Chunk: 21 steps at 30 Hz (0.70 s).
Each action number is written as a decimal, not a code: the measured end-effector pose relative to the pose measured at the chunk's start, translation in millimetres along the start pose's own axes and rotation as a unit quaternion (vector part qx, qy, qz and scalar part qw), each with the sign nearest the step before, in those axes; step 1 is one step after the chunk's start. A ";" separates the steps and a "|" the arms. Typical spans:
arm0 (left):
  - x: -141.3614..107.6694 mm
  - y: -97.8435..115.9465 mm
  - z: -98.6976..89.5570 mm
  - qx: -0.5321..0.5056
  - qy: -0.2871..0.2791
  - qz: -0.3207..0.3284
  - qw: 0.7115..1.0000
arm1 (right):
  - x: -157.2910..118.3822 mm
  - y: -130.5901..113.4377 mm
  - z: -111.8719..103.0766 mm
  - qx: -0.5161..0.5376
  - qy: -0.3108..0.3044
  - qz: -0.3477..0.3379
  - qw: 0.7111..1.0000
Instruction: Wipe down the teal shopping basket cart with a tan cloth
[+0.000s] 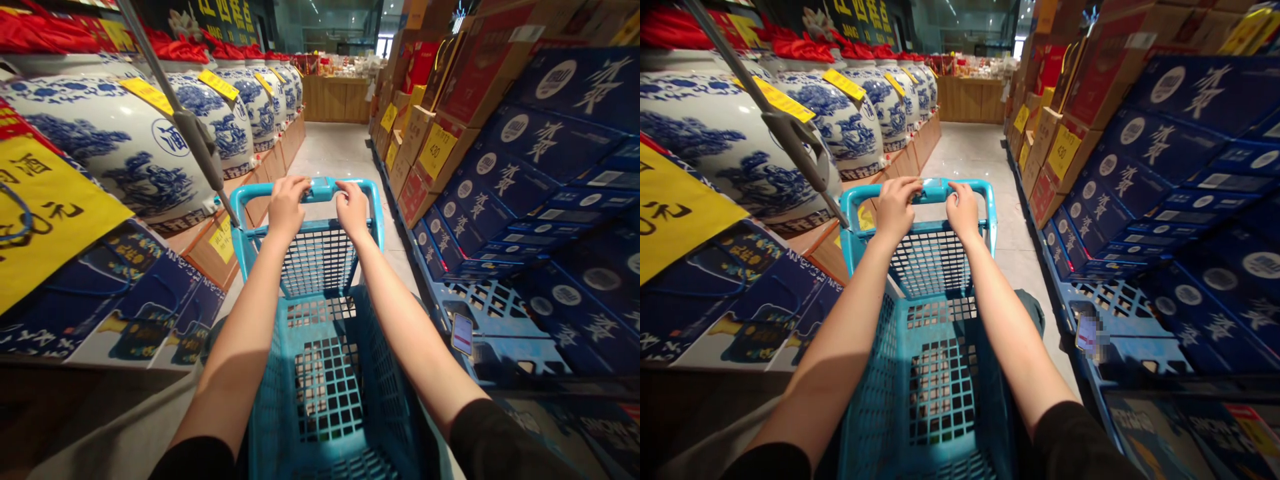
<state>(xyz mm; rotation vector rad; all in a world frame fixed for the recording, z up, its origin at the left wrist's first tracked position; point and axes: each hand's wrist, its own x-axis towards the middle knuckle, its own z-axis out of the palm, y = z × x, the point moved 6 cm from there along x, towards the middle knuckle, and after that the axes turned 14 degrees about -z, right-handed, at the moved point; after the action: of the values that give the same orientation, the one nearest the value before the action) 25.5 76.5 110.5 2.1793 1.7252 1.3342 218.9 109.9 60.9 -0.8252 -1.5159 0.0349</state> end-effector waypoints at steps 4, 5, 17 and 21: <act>-4.7 14.8 3.3 0.023 -0.032 0.019 0.999 | 0.0 -1.0 -1.7 -0.023 -0.014 0.004 1.000; -3.7 10.6 -1.6 0.028 -0.016 -0.003 0.999 | 0.0 -0.9 -2.2 -0.031 -0.018 0.010 0.999; -28.6 19.7 -3.1 0.051 -0.104 0.053 0.992 | 3.0 -20.0 -7.7 -0.037 -0.005 0.036 0.999; -60.4 -17.6 -23.7 0.087 -0.067 -0.060 0.992 | 10.8 -19.5 -13.5 -0.027 -0.013 0.088 0.996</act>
<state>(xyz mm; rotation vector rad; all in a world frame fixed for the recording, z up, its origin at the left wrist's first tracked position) -3.2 23.3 81.1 2.1545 1.9502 1.0211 222.9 94.9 81.9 -1.0038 -1.4696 0.1354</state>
